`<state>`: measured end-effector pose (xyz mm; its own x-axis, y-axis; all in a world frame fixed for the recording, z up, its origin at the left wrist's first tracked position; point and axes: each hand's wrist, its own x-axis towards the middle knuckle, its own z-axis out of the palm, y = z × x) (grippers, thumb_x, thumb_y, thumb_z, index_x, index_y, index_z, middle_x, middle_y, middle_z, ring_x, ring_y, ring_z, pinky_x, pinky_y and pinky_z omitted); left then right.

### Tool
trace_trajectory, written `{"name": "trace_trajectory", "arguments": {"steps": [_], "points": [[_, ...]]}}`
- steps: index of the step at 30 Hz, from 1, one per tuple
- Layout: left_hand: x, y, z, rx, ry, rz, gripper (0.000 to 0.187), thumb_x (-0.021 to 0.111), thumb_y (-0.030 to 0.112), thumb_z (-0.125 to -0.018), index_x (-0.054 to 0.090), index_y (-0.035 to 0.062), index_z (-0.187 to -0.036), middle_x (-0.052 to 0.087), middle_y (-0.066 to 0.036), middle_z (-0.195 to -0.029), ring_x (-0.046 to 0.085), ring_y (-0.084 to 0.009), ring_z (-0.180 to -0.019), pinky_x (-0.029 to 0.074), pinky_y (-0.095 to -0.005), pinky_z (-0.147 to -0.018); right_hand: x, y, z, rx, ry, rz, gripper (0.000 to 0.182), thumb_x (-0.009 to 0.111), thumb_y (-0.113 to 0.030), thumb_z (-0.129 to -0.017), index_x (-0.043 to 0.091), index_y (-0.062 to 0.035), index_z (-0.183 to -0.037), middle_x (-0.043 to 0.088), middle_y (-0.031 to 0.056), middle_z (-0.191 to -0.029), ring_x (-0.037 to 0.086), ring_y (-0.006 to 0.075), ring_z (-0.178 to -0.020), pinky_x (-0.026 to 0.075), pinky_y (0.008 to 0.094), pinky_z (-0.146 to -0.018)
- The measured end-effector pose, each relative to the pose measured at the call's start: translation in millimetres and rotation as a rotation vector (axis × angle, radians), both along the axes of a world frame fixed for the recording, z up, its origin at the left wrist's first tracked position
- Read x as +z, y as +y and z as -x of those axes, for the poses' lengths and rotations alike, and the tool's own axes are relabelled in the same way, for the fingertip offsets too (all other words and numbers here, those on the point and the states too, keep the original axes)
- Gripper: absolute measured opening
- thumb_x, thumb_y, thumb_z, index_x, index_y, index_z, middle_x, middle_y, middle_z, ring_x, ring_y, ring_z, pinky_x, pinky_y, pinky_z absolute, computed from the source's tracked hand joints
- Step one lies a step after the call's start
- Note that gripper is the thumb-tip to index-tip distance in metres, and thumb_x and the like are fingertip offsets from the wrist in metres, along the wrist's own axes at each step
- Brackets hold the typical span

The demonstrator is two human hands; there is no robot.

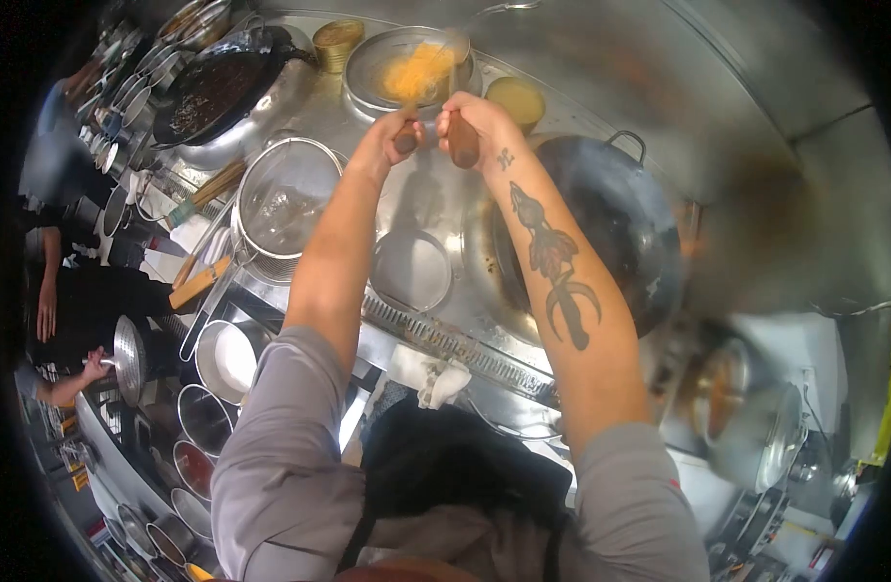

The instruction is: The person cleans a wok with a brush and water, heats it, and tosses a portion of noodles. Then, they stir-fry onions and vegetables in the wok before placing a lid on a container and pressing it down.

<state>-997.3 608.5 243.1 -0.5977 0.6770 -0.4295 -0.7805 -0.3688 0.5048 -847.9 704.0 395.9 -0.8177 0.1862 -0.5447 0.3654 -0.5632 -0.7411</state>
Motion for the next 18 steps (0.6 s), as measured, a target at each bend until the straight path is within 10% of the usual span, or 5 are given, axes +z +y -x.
{"name": "trace_trajectory", "arguments": {"steps": [10, 18], "points": [[-8, -1, 8, -0.109, -0.006, 0.031, 0.011, 0.052, 0.002, -0.086, 0.042, 0.0039, -0.086, 0.049, -0.004, -0.065, 0.052, -0.0130, -0.051, 0.049, -0.0283, -0.043, 18, 15, -52, 0.038, 0.003, -1.074, 0.014, 0.057, -0.011, -0.081, 0.058, 0.0031, -0.082, 0.060, 0.0122, -0.064, 0.060, 0.0209, -0.050, 0.047, 0.0356, -0.047], [-14, -9, 0, -0.082, 0.007, -0.023, 0.014, 0.052, -0.001, -0.082, 0.040, 0.0032, -0.087, 0.049, -0.006, -0.066, 0.052, -0.0134, -0.051, 0.047, -0.0274, -0.042, 18, 28, -163, 0.032, -0.070, -1.082, 0.021, 0.055, -0.009, -0.081, 0.055, 0.0014, -0.099, 0.053, 0.0085, -0.061, 0.056, 0.0199, -0.046, 0.045, 0.0357, -0.044]]}}
